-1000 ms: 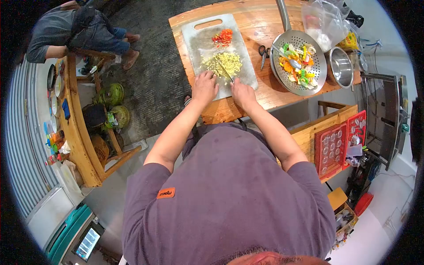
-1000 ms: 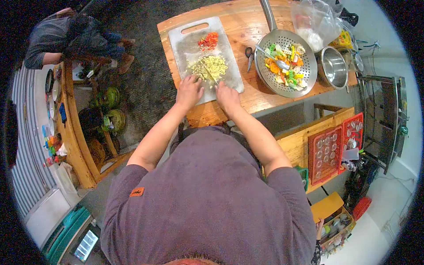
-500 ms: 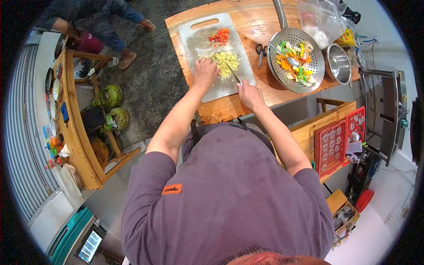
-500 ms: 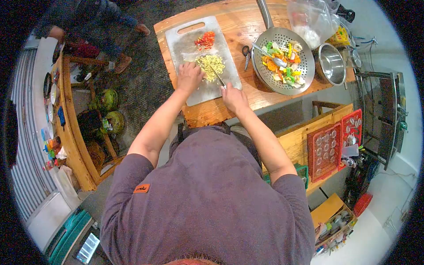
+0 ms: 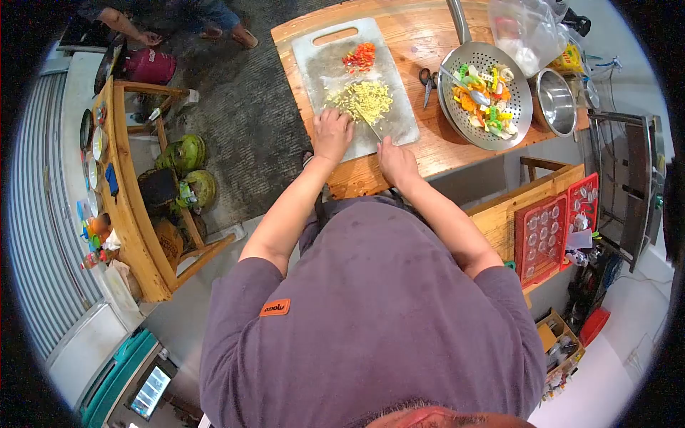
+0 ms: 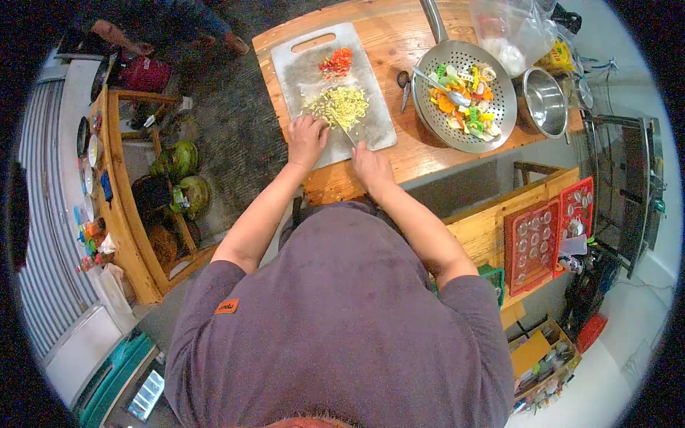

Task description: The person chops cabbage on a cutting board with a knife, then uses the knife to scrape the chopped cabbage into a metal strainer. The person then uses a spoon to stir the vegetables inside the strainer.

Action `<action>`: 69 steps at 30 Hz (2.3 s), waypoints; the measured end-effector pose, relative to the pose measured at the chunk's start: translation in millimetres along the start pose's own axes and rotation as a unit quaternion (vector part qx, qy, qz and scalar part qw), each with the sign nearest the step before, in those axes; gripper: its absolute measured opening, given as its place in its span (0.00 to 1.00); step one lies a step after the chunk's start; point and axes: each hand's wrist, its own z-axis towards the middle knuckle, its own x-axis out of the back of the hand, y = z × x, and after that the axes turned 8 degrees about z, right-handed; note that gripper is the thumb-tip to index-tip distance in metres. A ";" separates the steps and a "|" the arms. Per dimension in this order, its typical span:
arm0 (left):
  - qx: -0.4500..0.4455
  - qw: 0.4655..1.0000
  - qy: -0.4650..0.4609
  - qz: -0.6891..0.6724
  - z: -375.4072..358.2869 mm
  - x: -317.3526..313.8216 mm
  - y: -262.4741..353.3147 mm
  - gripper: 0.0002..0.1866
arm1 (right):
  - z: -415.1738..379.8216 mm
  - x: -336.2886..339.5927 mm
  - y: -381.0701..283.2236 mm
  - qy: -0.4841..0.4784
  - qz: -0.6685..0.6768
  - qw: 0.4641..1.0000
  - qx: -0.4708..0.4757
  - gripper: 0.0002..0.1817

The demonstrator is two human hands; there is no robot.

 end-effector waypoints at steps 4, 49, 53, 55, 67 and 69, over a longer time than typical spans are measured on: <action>-0.017 1.000 0.004 -0.010 -5.2 0.9 -3.1 0.11 | 1.4 4.9 -3.8 0.009 0.005 1.000 0.008 0.23; -0.019 0.996 -0.081 0.025 9.2 2.3 -9.1 0.20 | 18.7 -2.9 -26.1 -0.005 0.005 1.000 -0.020 0.23; -0.023 0.997 -0.077 0.019 14.6 5.0 -10.0 0.19 | 25.9 6.7 -23.1 0.008 0.020 1.000 -0.005 0.24; -0.018 0.996 -0.081 0.013 11.4 8.1 -8.5 0.19 | 17.7 6.6 -24.6 0.013 0.031 0.999 -0.009 0.24; -0.013 0.995 -0.094 0.014 12.3 6.8 -8.6 0.18 | 19.6 -12.3 -28.1 0.028 -0.005 1.000 0.004 0.24; -0.015 0.994 -0.106 0.027 12.1 6.8 -8.2 0.19 | 19.5 -12.4 -24.7 0.045 -0.022 0.999 0.004 0.22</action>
